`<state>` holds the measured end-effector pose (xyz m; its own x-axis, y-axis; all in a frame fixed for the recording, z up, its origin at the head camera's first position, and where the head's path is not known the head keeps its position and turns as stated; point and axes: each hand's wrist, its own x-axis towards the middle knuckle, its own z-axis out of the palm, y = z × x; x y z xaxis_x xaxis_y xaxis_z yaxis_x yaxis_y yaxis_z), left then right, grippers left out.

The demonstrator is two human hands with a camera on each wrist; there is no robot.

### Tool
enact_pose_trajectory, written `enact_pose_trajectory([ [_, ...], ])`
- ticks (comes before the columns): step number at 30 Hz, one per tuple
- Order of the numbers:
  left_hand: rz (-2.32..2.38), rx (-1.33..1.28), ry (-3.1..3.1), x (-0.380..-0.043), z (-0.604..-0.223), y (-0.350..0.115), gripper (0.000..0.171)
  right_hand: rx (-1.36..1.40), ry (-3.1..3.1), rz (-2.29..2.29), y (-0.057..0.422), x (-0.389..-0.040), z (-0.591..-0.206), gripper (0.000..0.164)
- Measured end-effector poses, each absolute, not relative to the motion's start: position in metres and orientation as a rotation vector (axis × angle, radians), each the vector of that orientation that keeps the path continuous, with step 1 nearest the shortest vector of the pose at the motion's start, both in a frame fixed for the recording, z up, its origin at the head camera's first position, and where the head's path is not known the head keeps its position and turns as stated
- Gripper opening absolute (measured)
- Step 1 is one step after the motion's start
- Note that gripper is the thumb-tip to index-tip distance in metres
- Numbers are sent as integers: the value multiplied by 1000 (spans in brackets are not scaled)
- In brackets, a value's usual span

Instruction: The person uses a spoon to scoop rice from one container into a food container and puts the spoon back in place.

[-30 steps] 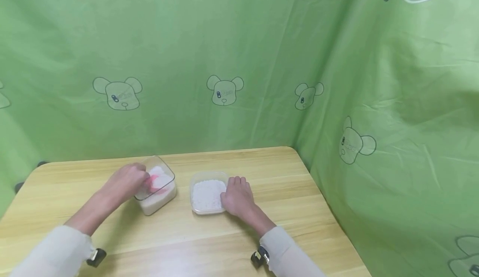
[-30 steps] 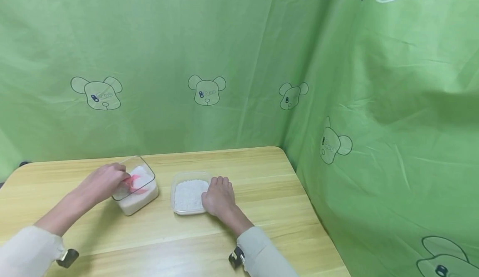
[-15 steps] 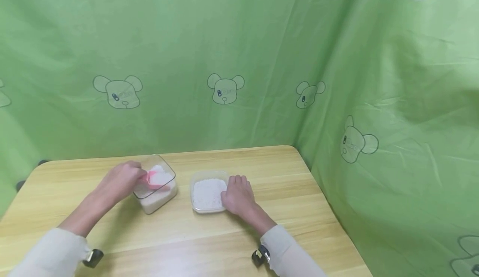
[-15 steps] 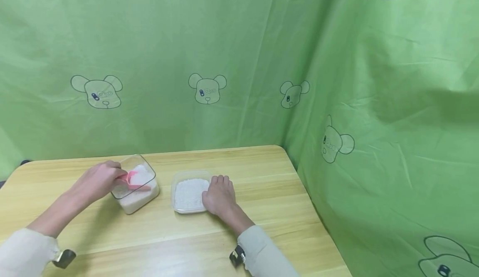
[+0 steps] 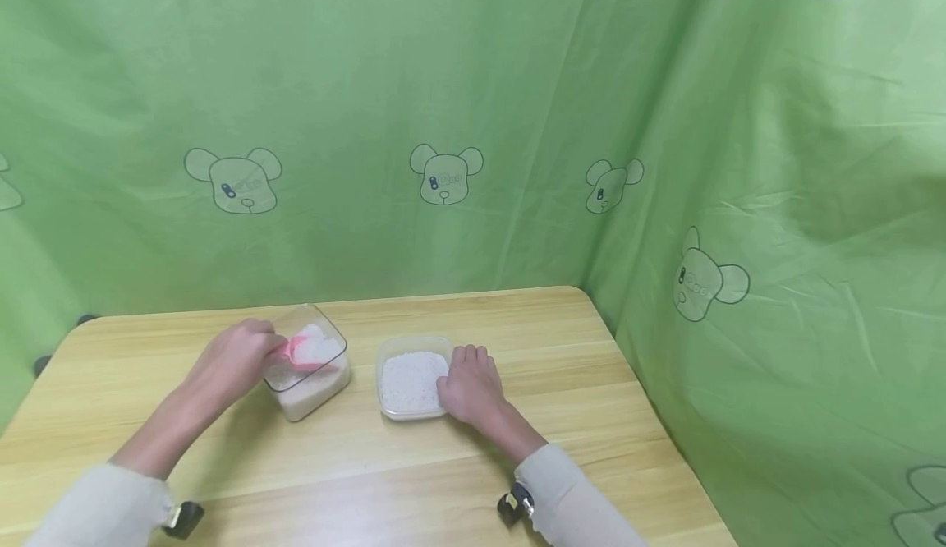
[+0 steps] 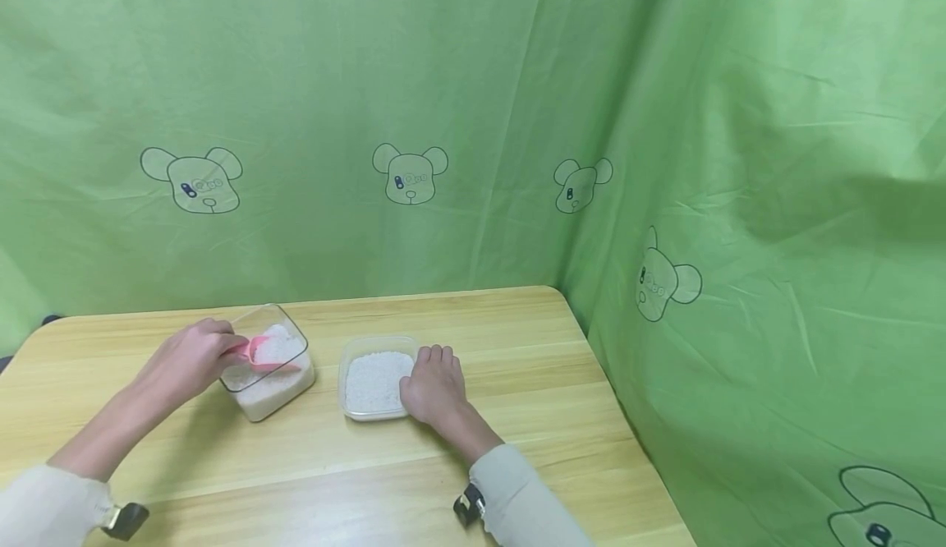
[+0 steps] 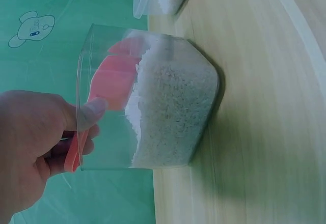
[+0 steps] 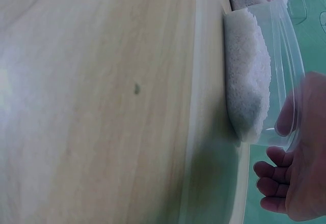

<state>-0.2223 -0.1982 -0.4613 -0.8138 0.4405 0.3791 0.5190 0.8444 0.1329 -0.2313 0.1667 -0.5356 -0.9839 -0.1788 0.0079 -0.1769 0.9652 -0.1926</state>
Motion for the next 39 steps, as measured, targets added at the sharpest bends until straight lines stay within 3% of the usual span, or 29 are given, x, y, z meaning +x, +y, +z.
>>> enact_pose_trajectory([
  [39,-535,-517,-2745,-210,-459,-208,24,-283,3114,-329,166,-228,-532,22],
])
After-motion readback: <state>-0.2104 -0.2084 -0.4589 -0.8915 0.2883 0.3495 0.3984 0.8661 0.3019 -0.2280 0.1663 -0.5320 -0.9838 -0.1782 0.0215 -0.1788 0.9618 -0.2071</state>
